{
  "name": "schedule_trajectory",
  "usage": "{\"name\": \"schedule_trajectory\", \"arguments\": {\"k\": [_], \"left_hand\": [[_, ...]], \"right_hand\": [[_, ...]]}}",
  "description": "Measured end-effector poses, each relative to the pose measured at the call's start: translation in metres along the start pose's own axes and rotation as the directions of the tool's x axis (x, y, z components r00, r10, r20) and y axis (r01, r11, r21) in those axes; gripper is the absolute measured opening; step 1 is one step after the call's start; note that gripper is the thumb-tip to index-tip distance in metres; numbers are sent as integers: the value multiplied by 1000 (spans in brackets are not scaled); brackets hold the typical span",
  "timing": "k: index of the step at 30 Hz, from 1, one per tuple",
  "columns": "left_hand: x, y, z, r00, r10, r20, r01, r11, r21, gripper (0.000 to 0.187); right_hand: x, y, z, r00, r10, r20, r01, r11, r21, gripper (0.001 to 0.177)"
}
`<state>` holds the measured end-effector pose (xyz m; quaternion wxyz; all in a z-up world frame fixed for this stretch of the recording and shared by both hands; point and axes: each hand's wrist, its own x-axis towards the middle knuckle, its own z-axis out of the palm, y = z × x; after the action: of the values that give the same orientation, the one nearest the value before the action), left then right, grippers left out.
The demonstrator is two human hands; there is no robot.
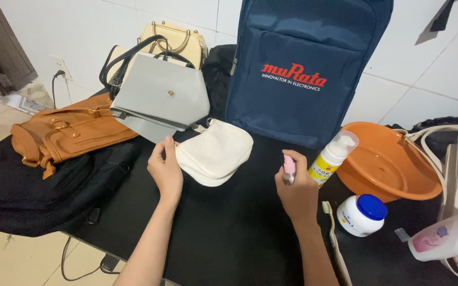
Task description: Cleaning a small white leather bag using a spray cleaner and a toothbrush.
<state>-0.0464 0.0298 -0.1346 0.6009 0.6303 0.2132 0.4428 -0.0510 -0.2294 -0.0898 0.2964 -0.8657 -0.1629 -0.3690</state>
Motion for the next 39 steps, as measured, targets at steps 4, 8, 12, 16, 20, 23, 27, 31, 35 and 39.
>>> {"name": "schedule_trajectory", "arguments": {"k": [4,8,12,16,20,23,27,31,35,39], "left_hand": [[-2,4,1,995,-100,14,101,994,-38,38],[7,-15,2,943,-315,105,332,904,-269,38],[1,2,3,919,-352,177,391,874,-290,39],[-2,3,6,919,-332,214,382,885,-267,38],[0,-2,6,907,-372,197,416,863,-288,39],[2,-8,6,903,-388,187,428,854,-296,39],[7,-23,8,900,-400,176,436,848,-301,39],[13,-44,11,887,-427,178,462,829,-314,40],[15,-51,13,878,-446,173,479,819,-317,39],[16,-60,14,875,-453,171,484,815,-318,39]], "right_hand": [[0,-4,0,999,33,-1,-33,999,35,37],[-4,-14,7,999,52,-3,-52,994,99,37],[-11,-30,16,998,27,53,-33,993,117,38],[-15,-28,22,985,72,156,-89,991,104,33],[-10,-20,22,973,179,147,-192,978,85,30],[-3,-27,10,983,162,88,-171,981,94,32],[-5,-21,8,989,135,57,-139,987,75,37],[-4,-13,11,994,112,14,-113,993,41,33],[-2,-15,4,994,109,11,-110,991,75,35],[-2,-11,2,991,128,31,-129,990,51,40]]}}
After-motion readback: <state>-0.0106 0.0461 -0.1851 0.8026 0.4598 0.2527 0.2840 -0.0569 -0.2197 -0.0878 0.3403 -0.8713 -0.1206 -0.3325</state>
